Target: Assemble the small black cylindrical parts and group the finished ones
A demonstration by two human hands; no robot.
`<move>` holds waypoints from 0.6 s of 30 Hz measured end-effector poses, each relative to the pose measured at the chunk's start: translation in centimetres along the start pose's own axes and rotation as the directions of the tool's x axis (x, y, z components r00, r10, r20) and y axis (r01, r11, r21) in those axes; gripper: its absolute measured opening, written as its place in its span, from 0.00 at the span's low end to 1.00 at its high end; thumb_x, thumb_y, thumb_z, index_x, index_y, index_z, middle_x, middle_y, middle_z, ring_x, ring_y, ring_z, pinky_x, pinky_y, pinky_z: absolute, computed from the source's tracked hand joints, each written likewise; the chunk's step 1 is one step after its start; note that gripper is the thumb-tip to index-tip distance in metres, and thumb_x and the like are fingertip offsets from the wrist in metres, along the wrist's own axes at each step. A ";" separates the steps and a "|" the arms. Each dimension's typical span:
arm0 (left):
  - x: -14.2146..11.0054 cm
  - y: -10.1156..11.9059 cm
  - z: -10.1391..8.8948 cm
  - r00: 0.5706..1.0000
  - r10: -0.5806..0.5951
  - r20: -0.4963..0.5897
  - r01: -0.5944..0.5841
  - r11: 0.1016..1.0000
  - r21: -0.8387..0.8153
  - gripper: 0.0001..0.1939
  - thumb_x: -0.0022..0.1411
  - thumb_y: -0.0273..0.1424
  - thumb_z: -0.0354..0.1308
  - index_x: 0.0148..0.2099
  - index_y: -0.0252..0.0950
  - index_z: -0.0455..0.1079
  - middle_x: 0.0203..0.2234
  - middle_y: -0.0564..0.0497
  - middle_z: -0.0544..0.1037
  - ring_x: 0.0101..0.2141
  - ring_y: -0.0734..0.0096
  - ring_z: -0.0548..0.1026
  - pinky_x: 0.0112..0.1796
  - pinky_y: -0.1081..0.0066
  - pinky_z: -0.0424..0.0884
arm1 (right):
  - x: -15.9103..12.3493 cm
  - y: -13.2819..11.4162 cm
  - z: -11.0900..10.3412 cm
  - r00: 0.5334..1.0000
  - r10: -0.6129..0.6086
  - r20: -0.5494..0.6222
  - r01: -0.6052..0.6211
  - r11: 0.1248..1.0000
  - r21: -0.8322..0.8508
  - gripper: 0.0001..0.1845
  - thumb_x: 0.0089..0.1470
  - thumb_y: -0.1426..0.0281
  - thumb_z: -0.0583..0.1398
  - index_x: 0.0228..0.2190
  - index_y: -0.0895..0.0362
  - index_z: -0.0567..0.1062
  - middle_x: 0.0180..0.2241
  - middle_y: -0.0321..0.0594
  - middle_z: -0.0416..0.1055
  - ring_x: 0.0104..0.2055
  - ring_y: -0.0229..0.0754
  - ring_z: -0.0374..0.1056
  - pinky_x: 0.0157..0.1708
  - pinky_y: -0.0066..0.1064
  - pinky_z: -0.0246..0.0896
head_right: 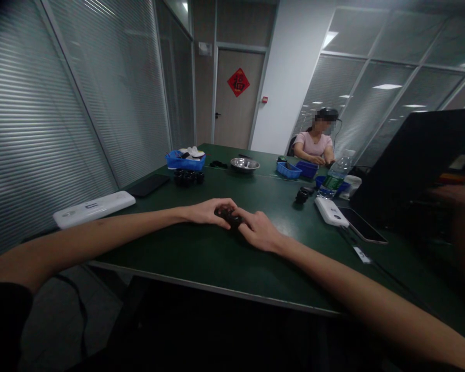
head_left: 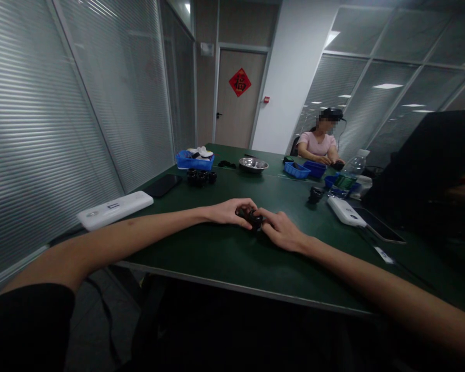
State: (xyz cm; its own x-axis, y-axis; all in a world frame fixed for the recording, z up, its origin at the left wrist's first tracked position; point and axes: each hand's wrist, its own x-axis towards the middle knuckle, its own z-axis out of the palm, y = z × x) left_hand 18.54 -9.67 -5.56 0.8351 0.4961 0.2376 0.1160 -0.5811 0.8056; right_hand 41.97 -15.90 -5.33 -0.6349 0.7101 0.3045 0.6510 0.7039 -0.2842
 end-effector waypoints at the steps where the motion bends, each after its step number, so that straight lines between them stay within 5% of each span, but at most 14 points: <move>1: 0.0 0.0 0.0 1.000 -0.004 -0.005 0.004 1.000 -0.012 0.27 0.54 0.37 0.72 0.53 0.35 0.68 0.42 0.47 0.76 0.42 0.64 0.73 0.44 0.63 0.67 | 0.0 -0.1 0.0 1.000 0.001 0.004 -0.001 1.000 0.015 0.18 0.62 0.70 0.53 0.52 0.58 0.72 0.23 0.32 0.68 0.22 0.36 0.60 0.28 0.29 0.51; 9: 0.0 0.3 -0.1 0.999 0.038 0.027 -0.038 0.999 -0.005 0.27 0.56 0.36 0.70 0.56 0.36 0.70 0.46 0.46 0.76 0.46 0.62 0.73 0.48 0.62 0.66 | -0.1 0.2 0.1 1.000 -0.002 0.003 0.002 1.000 0.024 0.18 0.64 0.67 0.53 0.53 0.58 0.71 0.22 0.31 0.67 0.21 0.35 0.60 0.27 0.28 0.51; 18: 0.0 0.4 0.1 0.999 -0.033 -0.021 0.032 0.999 -0.019 0.25 0.53 0.37 0.73 0.47 0.35 0.67 0.39 0.50 0.74 0.41 0.67 0.71 0.42 0.66 0.65 | -0.2 -0.1 0.0 1.000 0.017 0.007 -0.018 0.998 0.054 0.16 0.63 0.67 0.55 0.50 0.57 0.72 0.22 0.30 0.67 0.22 0.35 0.61 0.27 0.27 0.51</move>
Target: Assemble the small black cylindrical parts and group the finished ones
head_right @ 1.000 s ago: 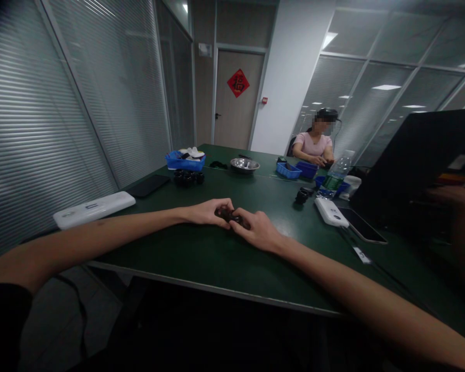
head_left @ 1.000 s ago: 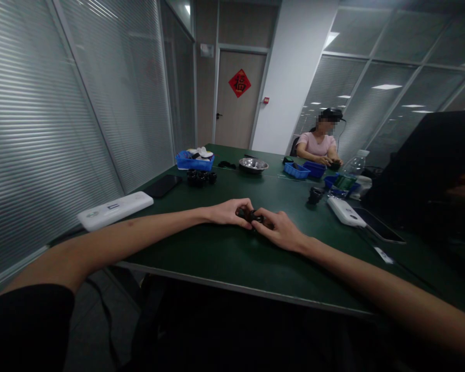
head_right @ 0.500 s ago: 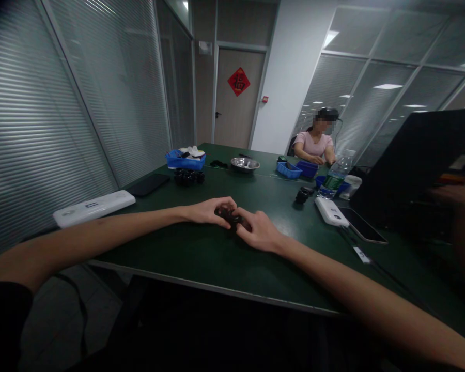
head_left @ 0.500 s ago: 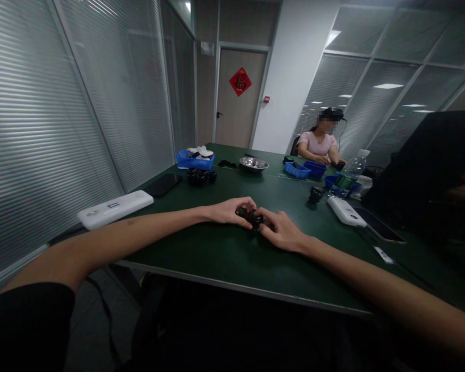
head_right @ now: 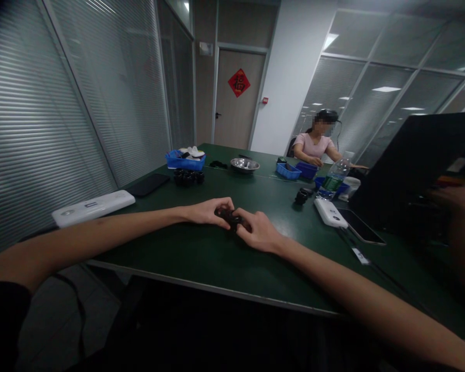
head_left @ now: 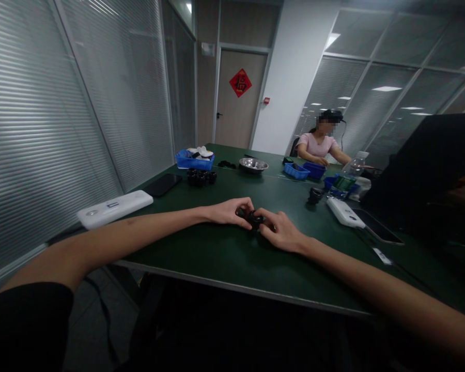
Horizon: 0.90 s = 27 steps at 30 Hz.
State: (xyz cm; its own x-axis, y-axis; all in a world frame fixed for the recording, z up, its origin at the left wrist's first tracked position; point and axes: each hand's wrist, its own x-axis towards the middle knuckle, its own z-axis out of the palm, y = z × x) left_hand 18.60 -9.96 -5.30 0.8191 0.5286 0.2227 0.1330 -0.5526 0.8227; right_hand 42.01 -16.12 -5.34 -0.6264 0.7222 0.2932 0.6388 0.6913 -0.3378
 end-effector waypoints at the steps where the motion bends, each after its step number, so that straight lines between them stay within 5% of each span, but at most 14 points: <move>1: 0.0 -0.1 0.0 1.000 -0.003 -0.002 0.003 1.000 -0.004 0.24 0.53 0.37 0.73 0.46 0.35 0.66 0.38 0.51 0.73 0.40 0.67 0.71 0.41 0.67 0.65 | 0.0 -0.1 0.1 1.000 0.007 0.001 -0.007 1.000 0.021 0.16 0.63 0.65 0.56 0.50 0.57 0.72 0.21 0.30 0.67 0.22 0.35 0.61 0.27 0.27 0.52; 8: 0.1 -0.2 -0.1 0.997 0.061 0.050 -0.062 0.998 0.020 0.27 0.57 0.34 0.70 0.57 0.36 0.66 0.42 0.49 0.74 0.44 0.65 0.72 0.46 0.64 0.65 | 0.1 0.2 0.1 1.000 -0.007 -0.016 0.007 0.999 -0.034 0.16 0.64 0.66 0.53 0.50 0.58 0.73 0.22 0.31 0.67 0.21 0.35 0.60 0.27 0.28 0.50; 13: 0.2 -0.2 0.0 0.997 0.060 0.047 -0.060 0.998 -0.007 0.24 0.56 0.36 0.71 0.52 0.36 0.68 0.42 0.49 0.74 0.43 0.65 0.71 0.46 0.64 0.66 | 0.1 0.2 -0.1 1.000 -0.021 -0.013 0.020 0.997 -0.071 0.18 0.62 0.70 0.52 0.50 0.57 0.73 0.24 0.33 0.68 0.23 0.37 0.61 0.28 0.29 0.51; 19: 0.1 -0.5 0.0 0.997 0.069 0.040 -0.067 0.997 -0.044 0.28 0.56 0.35 0.71 0.55 0.37 0.64 0.39 0.51 0.73 0.41 0.67 0.71 0.43 0.65 0.65 | 0.0 -0.2 0.1 1.000 0.009 -0.008 -0.009 1.000 0.020 0.17 0.66 0.61 0.55 0.49 0.58 0.72 0.21 0.30 0.68 0.21 0.35 0.61 0.26 0.27 0.51; 27: 0.1 -0.3 0.0 0.999 0.038 0.021 -0.037 0.998 -0.042 0.26 0.54 0.36 0.72 0.51 0.36 0.65 0.38 0.51 0.73 0.41 0.67 0.71 0.43 0.66 0.65 | 0.1 -0.1 -0.2 1.000 -0.019 -0.015 0.018 0.997 -0.070 0.17 0.63 0.70 0.51 0.48 0.58 0.73 0.24 0.33 0.69 0.23 0.36 0.61 0.28 0.29 0.51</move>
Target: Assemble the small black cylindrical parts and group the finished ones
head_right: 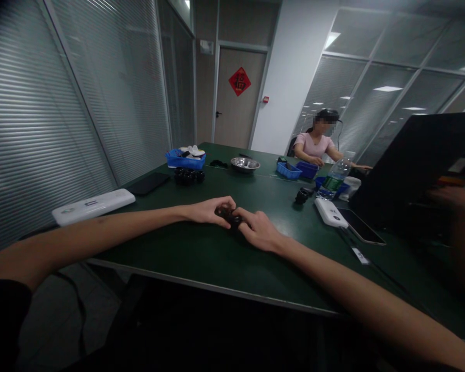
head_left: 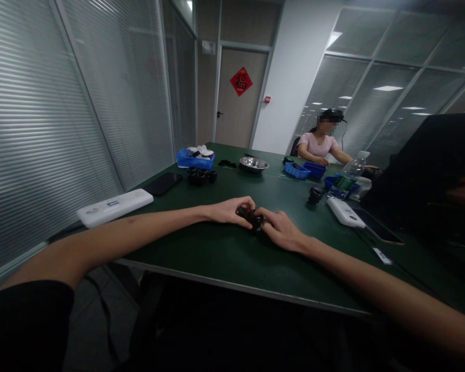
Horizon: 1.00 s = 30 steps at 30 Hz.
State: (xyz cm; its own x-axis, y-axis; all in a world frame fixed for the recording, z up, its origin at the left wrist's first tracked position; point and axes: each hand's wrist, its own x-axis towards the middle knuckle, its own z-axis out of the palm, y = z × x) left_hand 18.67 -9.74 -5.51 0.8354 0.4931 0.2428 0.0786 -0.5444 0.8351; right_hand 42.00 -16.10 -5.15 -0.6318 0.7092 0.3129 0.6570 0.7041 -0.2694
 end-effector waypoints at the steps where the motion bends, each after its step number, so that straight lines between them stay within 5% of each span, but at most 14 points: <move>1: 0.0 0.0 0.0 1.000 -0.003 -0.003 0.003 1.000 -0.003 0.27 0.54 0.36 0.72 0.51 0.36 0.65 0.38 0.52 0.73 0.41 0.67 0.71 0.42 0.66 0.65 | 0.0 -0.1 0.0 1.000 0.004 0.004 -0.004 1.000 0.019 0.16 0.63 0.68 0.52 0.48 0.58 0.73 0.24 0.33 0.69 0.22 0.36 0.61 0.27 0.29 0.51; 17: 0.0 -0.1 -0.1 0.998 0.038 0.056 -0.040 0.998 0.052 0.27 0.58 0.36 0.69 0.57 0.37 0.68 0.42 0.49 0.74 0.43 0.65 0.72 0.45 0.64 0.66 | 0.0 0.0 0.2 1.000 0.021 0.014 -0.022 0.996 0.091 0.17 0.66 0.62 0.55 0.50 0.58 0.72 0.20 0.30 0.68 0.20 0.35 0.61 0.25 0.27 0.50; 23: -0.1 0.1 0.0 1.000 -0.004 -0.007 0.004 1.000 0.024 0.28 0.55 0.37 0.72 0.53 0.36 0.66 0.39 0.50 0.75 0.41 0.67 0.72 0.43 0.65 0.66 | 0.0 0.0 0.0 1.000 0.004 0.002 -0.004 1.000 0.027 0.16 0.62 0.70 0.53 0.49 0.58 0.73 0.23 0.31 0.68 0.22 0.35 0.60 0.27 0.28 0.50; 30: 0.0 0.1 -0.1 0.998 0.037 0.051 -0.040 0.997 0.058 0.26 0.57 0.37 0.70 0.56 0.37 0.69 0.43 0.48 0.75 0.43 0.64 0.72 0.45 0.63 0.66 | 0.0 -0.3 0.0 0.999 0.028 0.029 -0.031 0.993 0.111 0.17 0.66 0.62 0.55 0.50 0.58 0.71 0.20 0.29 0.67 0.20 0.35 0.60 0.25 0.28 0.51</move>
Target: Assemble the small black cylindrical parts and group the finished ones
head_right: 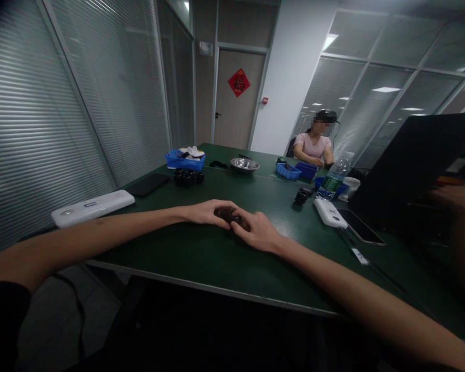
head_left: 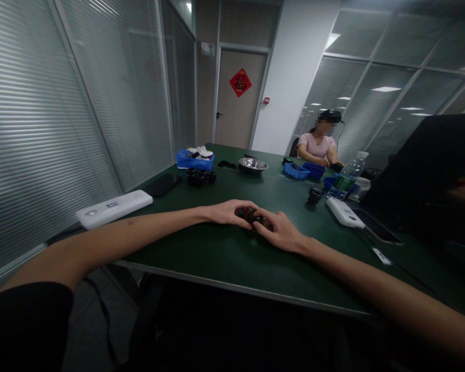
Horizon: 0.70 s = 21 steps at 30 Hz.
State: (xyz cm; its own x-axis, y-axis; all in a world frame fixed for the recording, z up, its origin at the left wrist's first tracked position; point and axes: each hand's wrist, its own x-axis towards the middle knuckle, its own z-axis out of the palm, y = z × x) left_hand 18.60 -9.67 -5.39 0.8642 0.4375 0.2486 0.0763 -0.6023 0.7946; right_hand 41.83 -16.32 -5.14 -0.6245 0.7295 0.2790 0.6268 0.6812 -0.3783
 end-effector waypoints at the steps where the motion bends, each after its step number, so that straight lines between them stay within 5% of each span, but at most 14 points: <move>1: 0.0 0.1 0.0 1.000 -0.011 -0.012 0.011 1.000 -0.004 0.26 0.57 0.37 0.70 0.54 0.36 0.69 0.42 0.48 0.75 0.42 0.65 0.72 0.45 0.63 0.66 | 0.0 0.0 0.0 1.000 -0.008 0.001 0.008 1.000 -0.015 0.17 0.65 0.64 0.54 0.50 0.58 0.72 0.20 0.30 0.67 0.20 0.35 0.60 0.26 0.28 0.51; 17: -0.1 -0.2 0.1 0.999 -0.035 -0.034 0.034 0.999 -0.019 0.28 0.55 0.37 0.71 0.55 0.36 0.66 0.42 0.48 0.75 0.44 0.64 0.73 0.45 0.64 0.67 | 0.1 0.1 -0.1 0.999 -0.039 -0.012 0.039 0.999 -0.029 0.14 0.63 0.68 0.54 0.47 0.57 0.72 0.20 0.29 0.66 0.20 0.35 0.59 0.26 0.28 0.50; 21: -0.1 0.2 0.0 1.000 -0.010 0.007 0.010 1.000 0.004 0.27 0.58 0.36 0.69 0.57 0.36 0.68 0.45 0.46 0.75 0.46 0.63 0.72 0.47 0.63 0.66 | 0.1 0.1 0.1 1.000 -0.007 -0.012 0.007 1.000 0.012 0.16 0.65 0.61 0.56 0.49 0.57 0.72 0.20 0.29 0.68 0.20 0.35 0.61 0.26 0.28 0.52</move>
State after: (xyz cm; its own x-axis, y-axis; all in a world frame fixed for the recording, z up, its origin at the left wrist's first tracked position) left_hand 18.52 -9.80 -5.26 0.8669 0.4387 0.2367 0.0869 -0.6006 0.7948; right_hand 41.76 -16.20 -5.18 -0.6234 0.7254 0.2920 0.6167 0.6857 -0.3867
